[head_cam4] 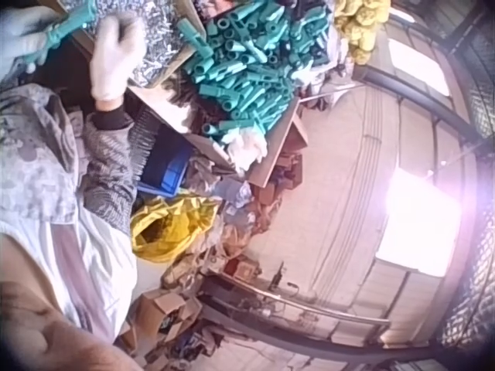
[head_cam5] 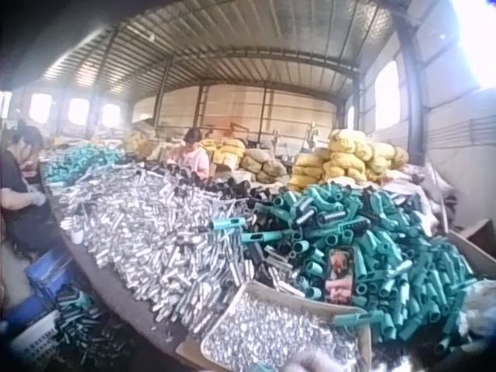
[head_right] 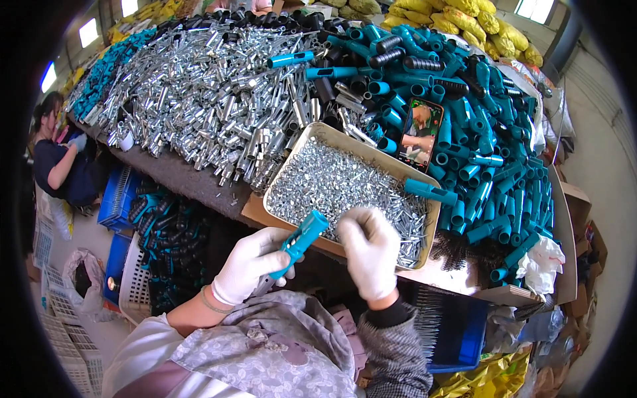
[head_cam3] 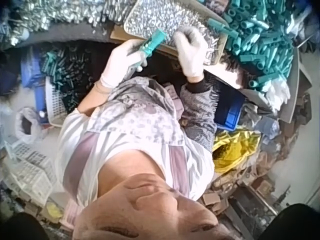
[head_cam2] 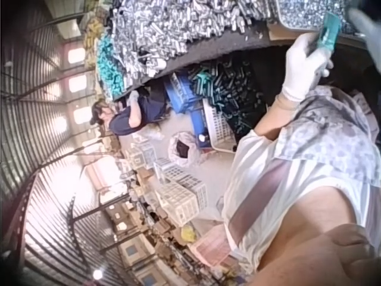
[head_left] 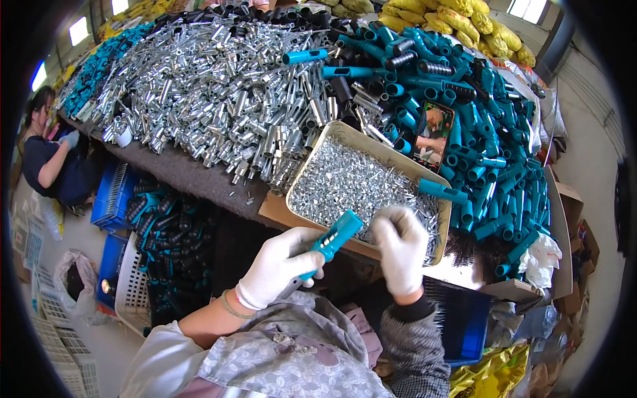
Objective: Assembling various metal and plastic components into hand-operated tools at a manufacturing workbench.
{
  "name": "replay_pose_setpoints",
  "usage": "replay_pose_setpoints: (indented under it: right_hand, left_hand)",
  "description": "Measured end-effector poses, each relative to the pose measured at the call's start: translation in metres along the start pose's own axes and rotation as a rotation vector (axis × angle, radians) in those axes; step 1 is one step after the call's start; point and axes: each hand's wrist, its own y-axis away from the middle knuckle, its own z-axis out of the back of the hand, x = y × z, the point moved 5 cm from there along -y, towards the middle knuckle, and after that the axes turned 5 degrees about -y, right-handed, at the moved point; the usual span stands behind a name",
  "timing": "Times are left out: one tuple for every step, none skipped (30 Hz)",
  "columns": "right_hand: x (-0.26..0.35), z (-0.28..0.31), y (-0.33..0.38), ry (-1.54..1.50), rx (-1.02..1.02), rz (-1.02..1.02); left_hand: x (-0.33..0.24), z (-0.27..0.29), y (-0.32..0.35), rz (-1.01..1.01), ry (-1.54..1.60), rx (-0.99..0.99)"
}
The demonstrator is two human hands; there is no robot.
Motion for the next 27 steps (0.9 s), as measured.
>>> replay_pose_setpoints:
  right_hand:
    - [0.004,-0.010,0.013,0.078,0.036,0.104]
    - [0.015,-0.020,0.028,0.097,0.053,0.176]
    - [0.013,-0.030,0.035,0.148,0.108,0.301]
    - [0.014,-0.036,0.040,0.204,0.100,0.418]
    - [0.014,-0.037,0.043,0.256,0.081,0.467]
    - [0.013,-0.039,0.045,0.252,0.083,0.469]
    - [0.008,-0.038,0.046,0.146,0.055,0.358]
    - [0.001,-0.038,0.046,0.040,0.028,0.244]
    - [-0.001,-0.038,0.047,-0.033,0.015,0.196]
    - [-0.002,-0.040,0.049,-0.036,0.016,0.197]
    - [-0.004,-0.040,0.051,-0.068,0.005,0.178]
    - [-0.005,-0.040,0.053,-0.099,-0.005,0.160]
    - [-0.004,-0.039,0.054,-0.084,-0.005,0.206]
    - [-0.005,-0.039,0.053,-0.095,-0.020,0.219]
    - [-0.006,-0.039,0.054,-0.107,-0.034,0.232]
    - [-0.012,-0.039,0.054,-0.182,-0.014,0.122]
    - [-0.015,-0.041,0.053,-0.370,-0.004,-0.059]
    - [-0.019,-0.044,0.053,-0.556,0.009,-0.243]
    - [-0.026,-0.045,0.052,-0.656,0.086,-0.299]
    - [-0.026,-0.046,0.050,-0.672,0.122,-0.330]
    - [-0.026,-0.047,0.049,-0.687,0.157,-0.361]
    - [-0.027,-0.047,0.046,-0.657,0.187,-0.373]
    - [-0.025,-0.047,0.043,-0.634,0.218,-0.385]
    - [-0.020,-0.048,0.040,-0.610,0.249,-0.398]
    - [-0.013,-0.051,0.039,-0.595,0.256,-0.401]
    - [-0.007,-0.054,0.036,-0.489,0.287,-0.358]
    - [-0.003,-0.058,0.031,-0.382,0.317,-0.314]
  left_hand:
    - [0.002,0.000,-0.003,-0.017,0.032,-0.001]
    - [0.005,-0.003,-0.006,-0.023,0.061,0.004]
    - [0.009,-0.006,-0.006,-0.028,0.088,0.003]
    - [0.008,-0.010,-0.004,-0.014,0.121,0.006]
    - [0.010,-0.011,-0.004,-0.018,0.114,0.010]
    - [0.012,-0.010,-0.003,-0.022,0.107,0.013]
    - [0.014,-0.009,-0.001,-0.019,0.109,0.011]
    - [0.014,-0.009,0.000,-0.019,0.107,0.008]
    - [0.011,-0.009,0.001,-0.020,0.100,0.008]
    - [0.010,-0.008,0.003,-0.021,0.093,0.009]
    - [0.008,-0.010,0.004,-0.025,0.094,0.007]
    - [0.006,-0.010,0.005,-0.040,0.086,-0.005]
    - [0.005,-0.010,0.006,-0.056,0.079,-0.018]
    - [0.006,-0.009,0.006,-0.063,0.078,-0.024]
    - [0.007,-0.009,0.006,-0.083,0.075,-0.012]
    - [0.007,-0.009,0.006,-0.103,0.072,0.000]
    - [0.003,-0.008,0.007,-0.124,0.021,-0.041]
    - [0.002,-0.006,0.006,-0.132,0.018,-0.043]
    - [0.002,-0.003,0.006,-0.159,-0.049,-0.054]
    - [0.002,-0.001,0.005,-0.187,-0.118,-0.064]
    - [0.000,0.001,0.005,-0.216,-0.147,-0.073]
    - [-0.002,0.003,0.005,-0.207,-0.177,-0.057]
    - [-0.003,0.004,0.005,-0.199,-0.205,-0.040]
    - [-0.002,0.005,0.005,-0.174,-0.181,-0.023]
    - [-0.003,0.006,0.005,-0.190,-0.182,-0.016]
    - [-0.003,0.007,0.007,-0.202,-0.182,-0.011]
    - [-0.002,0.008,0.007,-0.191,-0.210,-0.019]
